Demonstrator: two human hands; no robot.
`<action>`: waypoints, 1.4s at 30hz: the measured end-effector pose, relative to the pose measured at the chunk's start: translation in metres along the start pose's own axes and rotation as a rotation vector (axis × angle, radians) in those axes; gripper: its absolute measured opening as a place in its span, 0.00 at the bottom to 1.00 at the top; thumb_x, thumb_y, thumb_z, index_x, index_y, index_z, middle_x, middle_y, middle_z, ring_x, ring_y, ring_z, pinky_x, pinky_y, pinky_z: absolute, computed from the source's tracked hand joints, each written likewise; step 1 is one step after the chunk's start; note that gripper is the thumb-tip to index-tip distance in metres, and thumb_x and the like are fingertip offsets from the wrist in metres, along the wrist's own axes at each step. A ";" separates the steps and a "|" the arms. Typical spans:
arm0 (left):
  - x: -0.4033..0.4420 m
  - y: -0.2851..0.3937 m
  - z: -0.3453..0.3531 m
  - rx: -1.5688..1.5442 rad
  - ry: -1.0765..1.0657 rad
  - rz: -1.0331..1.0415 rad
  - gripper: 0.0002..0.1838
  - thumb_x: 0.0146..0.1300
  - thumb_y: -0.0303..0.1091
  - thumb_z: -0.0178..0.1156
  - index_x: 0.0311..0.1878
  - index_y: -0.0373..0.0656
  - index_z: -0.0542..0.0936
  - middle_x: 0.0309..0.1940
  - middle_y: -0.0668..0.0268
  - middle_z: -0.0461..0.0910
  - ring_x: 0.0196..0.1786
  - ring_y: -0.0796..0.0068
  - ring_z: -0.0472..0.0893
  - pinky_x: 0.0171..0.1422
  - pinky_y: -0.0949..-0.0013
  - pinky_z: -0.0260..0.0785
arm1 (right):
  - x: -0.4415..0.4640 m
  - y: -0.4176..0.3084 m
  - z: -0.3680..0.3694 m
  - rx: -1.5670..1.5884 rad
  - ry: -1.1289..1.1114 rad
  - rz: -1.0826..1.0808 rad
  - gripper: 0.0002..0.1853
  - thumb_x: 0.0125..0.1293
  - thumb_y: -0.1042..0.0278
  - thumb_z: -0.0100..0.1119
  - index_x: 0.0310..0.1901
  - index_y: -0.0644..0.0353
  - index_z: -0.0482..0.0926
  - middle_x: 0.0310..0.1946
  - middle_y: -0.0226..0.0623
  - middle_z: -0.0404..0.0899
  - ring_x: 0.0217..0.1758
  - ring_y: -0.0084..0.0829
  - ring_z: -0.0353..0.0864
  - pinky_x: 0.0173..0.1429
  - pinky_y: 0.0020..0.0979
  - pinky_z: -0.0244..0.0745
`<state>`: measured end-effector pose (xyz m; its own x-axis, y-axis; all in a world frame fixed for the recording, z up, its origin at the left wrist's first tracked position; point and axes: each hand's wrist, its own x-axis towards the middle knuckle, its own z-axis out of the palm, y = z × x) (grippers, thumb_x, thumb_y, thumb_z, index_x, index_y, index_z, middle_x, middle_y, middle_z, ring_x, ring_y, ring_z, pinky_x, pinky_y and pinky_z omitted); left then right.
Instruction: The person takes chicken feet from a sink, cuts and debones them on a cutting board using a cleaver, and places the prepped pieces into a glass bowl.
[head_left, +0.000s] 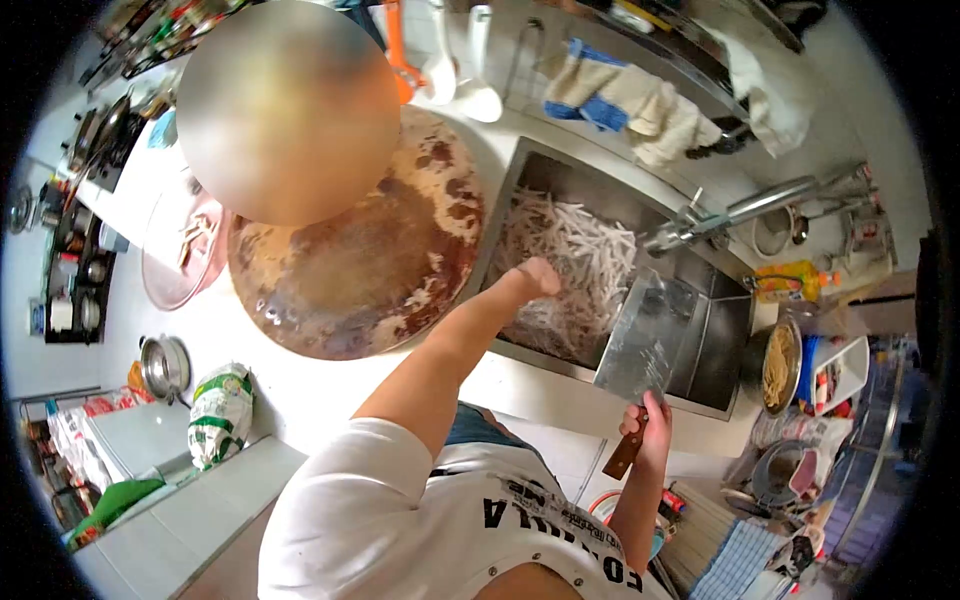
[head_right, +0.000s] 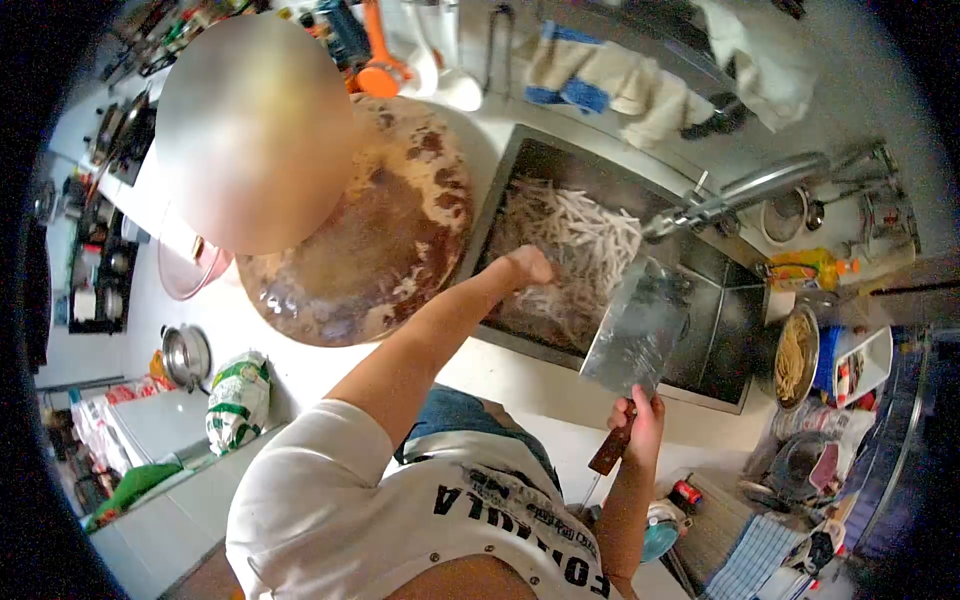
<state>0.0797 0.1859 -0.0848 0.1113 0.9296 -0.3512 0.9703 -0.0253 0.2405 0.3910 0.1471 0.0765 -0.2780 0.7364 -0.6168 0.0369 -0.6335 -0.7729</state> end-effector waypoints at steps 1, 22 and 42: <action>-0.015 0.003 -0.002 0.103 -0.002 0.075 0.12 0.57 0.27 0.55 0.44 0.42 0.81 0.34 0.62 0.83 0.35 0.63 0.82 0.38 0.63 0.74 | 0.000 0.000 0.004 -0.004 0.004 -0.006 0.08 0.65 0.63 0.55 0.37 0.55 0.68 0.18 0.30 0.70 0.14 0.22 0.64 0.18 0.26 0.59; -0.300 -0.106 -0.047 -0.420 0.571 -0.834 0.32 0.46 0.62 0.65 0.39 0.40 0.75 0.37 0.58 0.79 0.36 0.57 0.81 0.37 0.60 0.73 | -0.017 0.038 0.211 -0.156 -0.333 0.010 0.08 0.65 0.63 0.55 0.37 0.57 0.69 0.16 0.32 0.69 0.13 0.23 0.65 0.18 0.26 0.63; -0.327 -0.144 -0.012 -0.419 0.795 -0.251 0.17 0.50 0.33 0.65 0.44 0.43 0.78 0.38 0.58 0.74 0.43 0.55 0.76 0.45 0.59 0.71 | -0.044 0.036 0.270 -0.677 -0.516 -0.195 0.05 0.65 0.74 0.49 0.41 0.63 0.70 0.20 0.29 0.70 0.16 0.18 0.67 0.21 0.22 0.64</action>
<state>-0.0991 -0.1103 0.0067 -0.4212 0.8723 0.2483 0.7720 0.2011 0.6030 0.1452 0.0274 0.1161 -0.7328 0.5134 -0.4465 0.4603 -0.1093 -0.8810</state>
